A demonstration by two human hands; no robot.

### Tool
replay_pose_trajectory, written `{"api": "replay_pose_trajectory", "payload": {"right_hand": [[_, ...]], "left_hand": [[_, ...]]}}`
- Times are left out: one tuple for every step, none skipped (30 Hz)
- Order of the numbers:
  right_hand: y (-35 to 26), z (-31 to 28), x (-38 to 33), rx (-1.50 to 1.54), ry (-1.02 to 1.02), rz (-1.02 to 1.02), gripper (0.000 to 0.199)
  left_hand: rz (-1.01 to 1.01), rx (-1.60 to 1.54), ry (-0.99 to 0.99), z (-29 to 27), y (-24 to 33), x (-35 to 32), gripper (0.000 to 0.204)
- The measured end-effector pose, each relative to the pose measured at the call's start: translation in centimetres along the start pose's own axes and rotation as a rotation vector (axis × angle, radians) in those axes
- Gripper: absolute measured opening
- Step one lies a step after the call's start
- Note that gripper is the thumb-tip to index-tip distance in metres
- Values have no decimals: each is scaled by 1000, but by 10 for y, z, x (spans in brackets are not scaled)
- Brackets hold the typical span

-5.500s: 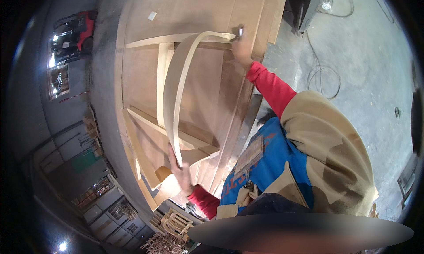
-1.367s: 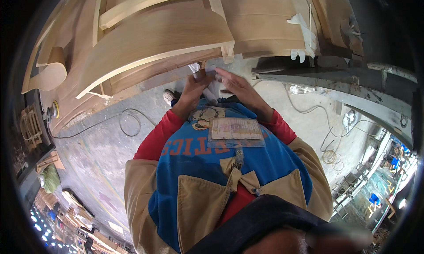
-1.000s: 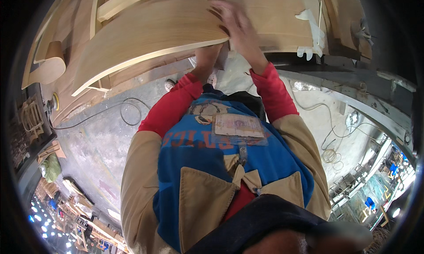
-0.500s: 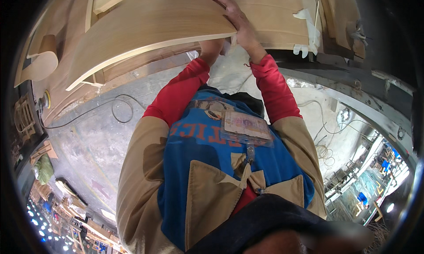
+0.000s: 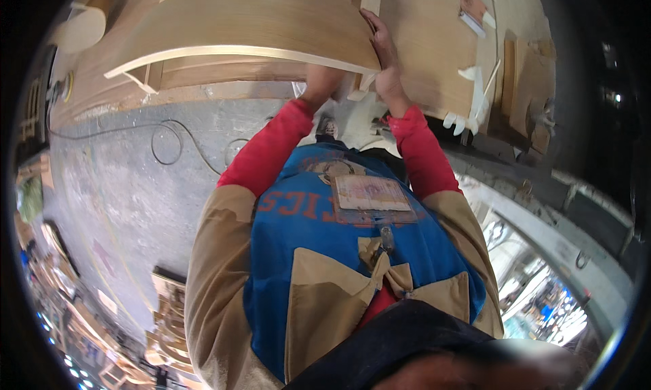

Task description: The person sands a wooden chair frame using a sanding block, working on the legs, seat, and backrest. The person repositions the chair multiple times to access different surfaces and continues sanding by hand.

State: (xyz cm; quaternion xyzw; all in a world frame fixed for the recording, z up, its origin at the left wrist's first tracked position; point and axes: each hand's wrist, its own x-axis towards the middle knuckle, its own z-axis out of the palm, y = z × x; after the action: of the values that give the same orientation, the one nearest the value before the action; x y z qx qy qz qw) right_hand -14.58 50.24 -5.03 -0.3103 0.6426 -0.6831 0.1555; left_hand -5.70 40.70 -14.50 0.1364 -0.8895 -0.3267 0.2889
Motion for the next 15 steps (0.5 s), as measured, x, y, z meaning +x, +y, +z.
{"api": "replay_pose_trajectory", "payload": {"right_hand": [[3,0,1,1,-2,-29,54],[6,-1,-1,3,6,-42,55],[9,-2,-2,5,11,-55,55],[11,-2,-2,1,24,-27,55],[13,-3,-3,4,22,-41,54],[14,-3,-2,9,17,-58,53],[16,-3,-2,15,9,-80,53],[17,-3,-2,-1,7,-88,52],[18,-3,-1,-19,8,-103,52],[19,-3,-1,-40,9,-118,51],[20,-2,0,-35,12,-119,50],[21,-3,0,-32,14,-119,49],[23,-3,1,-42,12,-106,48],[23,-3,1,-66,4,-135,48],[24,-4,1,-105,-9,-146,49]], "left_hand": [[94,99,32,12,2,0,37],[58,81,66,21,5,-2,38],[-217,-152,31,26,11,-8,38],[-476,-402,-8,29,17,-16,39],[-555,-362,-38,28,25,-25,39],[-626,-337,-80,25,31,-31,39],[-759,-262,-131,21,37,-37,39],[-773,-286,-106,18,40,-38,37],[-701,-262,-70,15,41,-37,39],[-679,-201,-36,15,39,-31,40],[-598,-192,4,17,35,-24,42],[-432,-272,143,21,30,-16,47],[-491,-205,88,27,23,-9,48],[-482,-181,27,33,17,-6,50],[-518,-198,-12,38,12,-5,50]]}}
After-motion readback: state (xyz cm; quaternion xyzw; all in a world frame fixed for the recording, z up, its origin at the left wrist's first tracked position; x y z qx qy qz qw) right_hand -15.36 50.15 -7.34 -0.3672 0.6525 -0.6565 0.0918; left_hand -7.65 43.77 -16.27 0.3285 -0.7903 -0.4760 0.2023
